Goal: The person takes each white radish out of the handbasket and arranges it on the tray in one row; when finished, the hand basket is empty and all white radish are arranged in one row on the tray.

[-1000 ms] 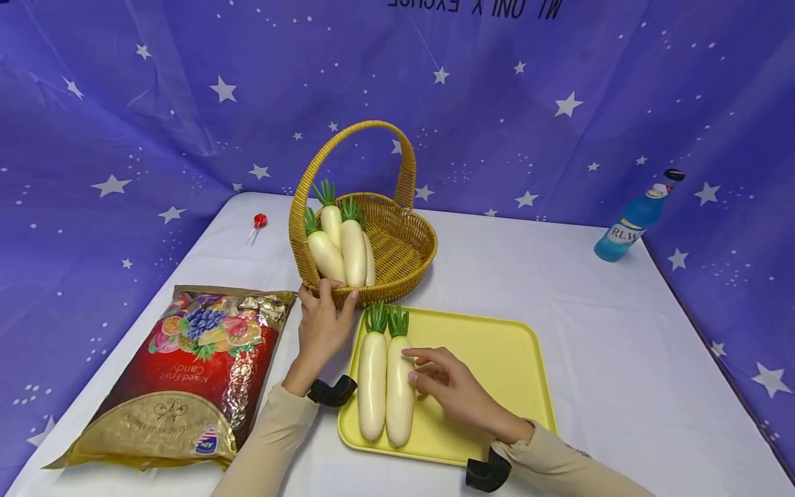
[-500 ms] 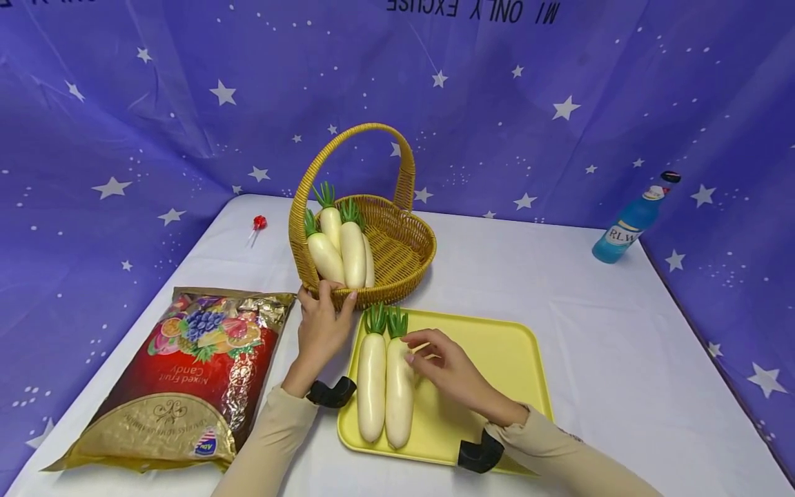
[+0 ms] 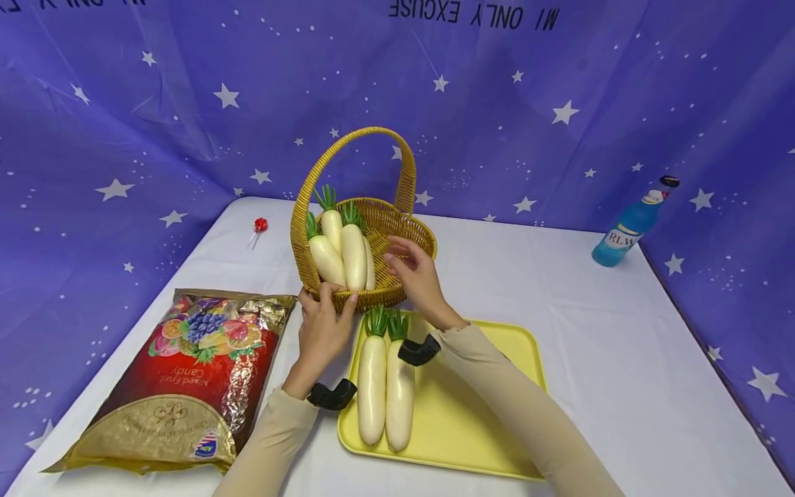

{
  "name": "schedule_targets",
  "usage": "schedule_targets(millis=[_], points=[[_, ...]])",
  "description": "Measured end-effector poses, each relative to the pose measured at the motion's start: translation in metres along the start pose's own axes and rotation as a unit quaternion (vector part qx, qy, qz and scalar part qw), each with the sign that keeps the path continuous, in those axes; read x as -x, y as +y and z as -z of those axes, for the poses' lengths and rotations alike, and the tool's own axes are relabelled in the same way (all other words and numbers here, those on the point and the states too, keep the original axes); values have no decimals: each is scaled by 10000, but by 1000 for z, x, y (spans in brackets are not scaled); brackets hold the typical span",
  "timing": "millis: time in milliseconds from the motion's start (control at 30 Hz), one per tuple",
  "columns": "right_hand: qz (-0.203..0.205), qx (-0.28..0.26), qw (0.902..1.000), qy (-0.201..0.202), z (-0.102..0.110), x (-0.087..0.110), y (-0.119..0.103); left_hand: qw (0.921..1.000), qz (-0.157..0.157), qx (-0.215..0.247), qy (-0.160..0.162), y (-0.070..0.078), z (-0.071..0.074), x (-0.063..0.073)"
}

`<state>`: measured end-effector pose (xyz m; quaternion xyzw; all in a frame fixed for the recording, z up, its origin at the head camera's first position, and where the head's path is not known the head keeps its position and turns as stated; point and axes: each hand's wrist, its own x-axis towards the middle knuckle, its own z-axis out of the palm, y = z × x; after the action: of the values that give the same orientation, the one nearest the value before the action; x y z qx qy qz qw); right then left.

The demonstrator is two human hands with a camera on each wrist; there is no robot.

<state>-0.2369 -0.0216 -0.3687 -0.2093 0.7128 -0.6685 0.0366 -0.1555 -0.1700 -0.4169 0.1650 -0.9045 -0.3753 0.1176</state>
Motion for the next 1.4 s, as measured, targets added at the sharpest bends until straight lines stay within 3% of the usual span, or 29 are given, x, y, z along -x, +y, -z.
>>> schedule_targets(millis=[133, 300, 600, 900, 1400], points=[[-364, -6, 9993, 112, -16, -27, 7, 10000, 16, -28, 63, -1, 0, 0], [-940, 49, 9956, 0, -28, -43, 15, 10000, -3, -38, 8, -1, -1, 0], [-1665, 787, 9805, -690, -34, -58, 18, 9999, -82, -55, 39, 1, 2, 0], [-1747, 1049, 9725, -1129, -36, -59, 20, 9999, -77, -68, -5, 0, 0, 0], [-1749, 477, 9788, -953, -36, -64, 26, 10000, -65, -43, 8, 0, 1, 0]])
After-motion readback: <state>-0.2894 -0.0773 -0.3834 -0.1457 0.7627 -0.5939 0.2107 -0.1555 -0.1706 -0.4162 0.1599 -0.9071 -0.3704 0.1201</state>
